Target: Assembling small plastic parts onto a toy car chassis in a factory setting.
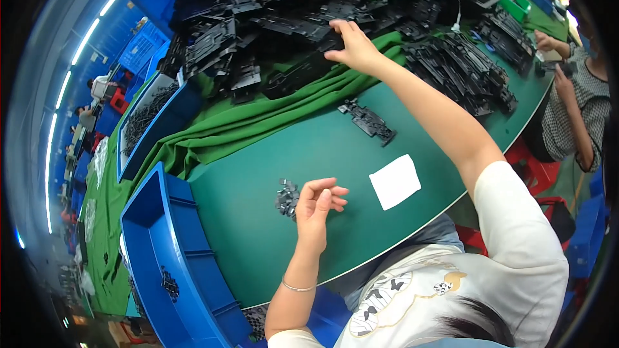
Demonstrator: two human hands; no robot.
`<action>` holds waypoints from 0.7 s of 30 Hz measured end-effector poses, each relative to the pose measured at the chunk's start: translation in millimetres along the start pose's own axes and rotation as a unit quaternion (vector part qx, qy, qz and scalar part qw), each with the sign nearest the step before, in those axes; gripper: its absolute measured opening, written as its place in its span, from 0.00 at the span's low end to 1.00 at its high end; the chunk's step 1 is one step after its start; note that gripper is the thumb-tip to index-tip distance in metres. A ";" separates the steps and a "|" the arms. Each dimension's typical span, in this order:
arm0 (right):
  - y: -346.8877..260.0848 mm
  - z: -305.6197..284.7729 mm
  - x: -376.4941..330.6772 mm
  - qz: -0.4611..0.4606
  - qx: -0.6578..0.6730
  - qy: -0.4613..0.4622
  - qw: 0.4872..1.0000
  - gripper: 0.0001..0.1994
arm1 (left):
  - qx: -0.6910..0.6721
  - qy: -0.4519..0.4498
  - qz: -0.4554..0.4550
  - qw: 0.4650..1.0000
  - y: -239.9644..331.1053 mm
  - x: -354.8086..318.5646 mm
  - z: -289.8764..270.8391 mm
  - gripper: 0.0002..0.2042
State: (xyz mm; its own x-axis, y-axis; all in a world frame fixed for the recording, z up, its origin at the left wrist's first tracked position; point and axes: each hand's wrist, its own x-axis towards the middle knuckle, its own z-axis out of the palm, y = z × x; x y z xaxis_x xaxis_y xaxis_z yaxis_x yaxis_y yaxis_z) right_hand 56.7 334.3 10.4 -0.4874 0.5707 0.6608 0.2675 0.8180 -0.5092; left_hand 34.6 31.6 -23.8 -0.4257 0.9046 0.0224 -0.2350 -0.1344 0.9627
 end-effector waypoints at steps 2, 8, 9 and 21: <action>-1.8 13.4 15.9 0.029 -0.037 -0.020 0.999 0.30 | 0.001 0.001 0.001 1.000 -0.1 0.5 1.0 0.12; -31.0 15.2 -32.7 -0.043 -0.058 -0.108 0.992 0.12 | -0.011 0.019 -0.028 0.999 4.2 -0.5 -3.6 0.11; -42.0 -1.7 -39.0 -0.073 -0.074 -0.067 0.992 0.11 | -0.021 0.019 -0.045 0.999 5.6 -0.4 -2.9 0.12; -142.4 -66.9 -152.9 -0.416 0.151 -0.214 0.871 0.17 | -0.219 0.018 0.044 0.975 23.9 4.6 -9.2 0.17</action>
State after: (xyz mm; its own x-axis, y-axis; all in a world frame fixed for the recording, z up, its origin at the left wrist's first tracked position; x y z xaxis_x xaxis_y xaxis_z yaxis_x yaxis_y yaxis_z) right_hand 148.8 135.3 18.7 -0.6898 -0.3427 0.6377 -0.5259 0.8426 -0.1160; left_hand 19.0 28.8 -3.2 -0.4897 0.8680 0.0822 -0.5434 -0.3776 0.7498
